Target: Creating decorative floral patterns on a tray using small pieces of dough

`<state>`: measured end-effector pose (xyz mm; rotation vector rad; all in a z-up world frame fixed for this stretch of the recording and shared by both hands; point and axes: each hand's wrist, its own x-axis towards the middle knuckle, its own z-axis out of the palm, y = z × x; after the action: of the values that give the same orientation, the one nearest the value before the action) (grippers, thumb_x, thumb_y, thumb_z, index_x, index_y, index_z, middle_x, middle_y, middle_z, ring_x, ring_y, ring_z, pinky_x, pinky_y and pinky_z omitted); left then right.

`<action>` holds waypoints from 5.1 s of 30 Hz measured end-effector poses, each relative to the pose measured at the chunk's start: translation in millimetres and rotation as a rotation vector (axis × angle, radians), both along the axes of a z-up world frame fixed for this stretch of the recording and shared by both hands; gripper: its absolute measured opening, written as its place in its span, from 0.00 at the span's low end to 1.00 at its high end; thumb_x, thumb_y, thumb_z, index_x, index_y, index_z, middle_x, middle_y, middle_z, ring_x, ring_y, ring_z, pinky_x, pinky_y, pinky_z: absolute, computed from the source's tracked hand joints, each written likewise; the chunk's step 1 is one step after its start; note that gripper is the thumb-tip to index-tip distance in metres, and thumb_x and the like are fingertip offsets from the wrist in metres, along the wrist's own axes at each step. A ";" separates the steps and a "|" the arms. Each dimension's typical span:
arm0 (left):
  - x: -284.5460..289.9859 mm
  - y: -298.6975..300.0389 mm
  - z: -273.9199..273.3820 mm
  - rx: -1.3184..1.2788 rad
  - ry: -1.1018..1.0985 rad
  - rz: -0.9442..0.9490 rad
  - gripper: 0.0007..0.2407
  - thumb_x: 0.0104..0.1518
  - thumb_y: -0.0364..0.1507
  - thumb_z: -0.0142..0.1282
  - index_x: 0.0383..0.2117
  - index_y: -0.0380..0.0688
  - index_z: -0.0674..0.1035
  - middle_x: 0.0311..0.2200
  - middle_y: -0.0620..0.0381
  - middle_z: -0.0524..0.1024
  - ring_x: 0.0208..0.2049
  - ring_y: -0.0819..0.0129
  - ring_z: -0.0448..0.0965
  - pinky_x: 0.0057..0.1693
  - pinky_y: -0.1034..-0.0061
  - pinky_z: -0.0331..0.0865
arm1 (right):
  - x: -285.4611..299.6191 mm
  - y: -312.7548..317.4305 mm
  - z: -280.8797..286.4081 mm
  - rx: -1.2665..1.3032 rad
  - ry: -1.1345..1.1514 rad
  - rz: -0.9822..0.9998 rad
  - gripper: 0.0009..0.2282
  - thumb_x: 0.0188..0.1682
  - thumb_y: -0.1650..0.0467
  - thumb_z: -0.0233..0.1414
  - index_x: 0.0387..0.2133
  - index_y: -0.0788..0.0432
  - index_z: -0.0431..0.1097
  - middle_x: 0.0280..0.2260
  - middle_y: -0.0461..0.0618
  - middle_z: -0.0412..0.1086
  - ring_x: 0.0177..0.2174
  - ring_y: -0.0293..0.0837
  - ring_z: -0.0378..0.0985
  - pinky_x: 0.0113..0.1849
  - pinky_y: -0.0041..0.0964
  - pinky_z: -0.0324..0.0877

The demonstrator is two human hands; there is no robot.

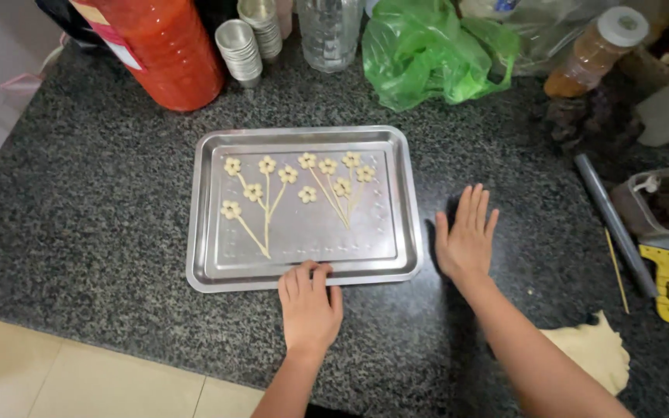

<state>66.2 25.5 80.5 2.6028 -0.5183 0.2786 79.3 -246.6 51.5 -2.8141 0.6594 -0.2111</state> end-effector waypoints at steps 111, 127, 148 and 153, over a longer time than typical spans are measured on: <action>-1.5 -0.8 -6.7 0.014 -0.039 0.017 0.11 0.44 0.33 0.50 0.34 0.51 0.74 0.37 0.57 0.69 0.40 0.58 0.67 0.49 0.62 0.57 | -93.8 41.2 6.3 0.018 0.230 0.160 0.32 0.47 0.53 0.34 0.59 0.61 0.39 0.62 0.55 0.37 0.61 0.47 0.37 0.57 0.54 0.31; -62.7 -57.4 10.1 0.057 0.204 -0.224 0.15 0.49 0.33 0.49 0.44 0.53 0.71 0.45 0.56 0.66 0.46 0.58 0.67 0.48 0.58 0.57 | -170.8 -34.6 40.8 0.013 0.064 0.037 0.07 0.41 0.60 0.50 0.31 0.37 0.73 0.28 0.33 0.70 0.35 0.40 0.67 0.44 0.41 0.49; -24.4 -58.0 36.5 -0.229 0.355 -0.242 0.00 0.48 0.30 0.54 0.22 0.54 0.76 0.21 0.65 0.74 0.29 0.66 0.74 0.41 0.73 0.59 | -129.7 23.3 46.7 0.394 -0.082 0.161 0.02 0.36 0.66 0.57 0.21 0.46 0.71 0.23 0.39 0.74 0.32 0.43 0.75 0.41 0.40 0.62; 16.2 -13.3 51.9 -0.259 0.408 0.069 0.03 0.48 0.29 0.56 0.26 0.51 0.80 0.22 0.61 0.79 0.29 0.62 0.78 0.39 0.73 0.64 | -71.1 75.0 55.5 0.427 -0.153 0.363 0.02 0.39 0.68 0.55 0.26 0.48 0.73 0.23 0.41 0.72 0.32 0.43 0.74 0.41 0.39 0.62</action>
<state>82.4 12.2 132.4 2.3379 -0.2312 -0.1548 8.2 -171.7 107.0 -2.4170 0.1293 -0.1884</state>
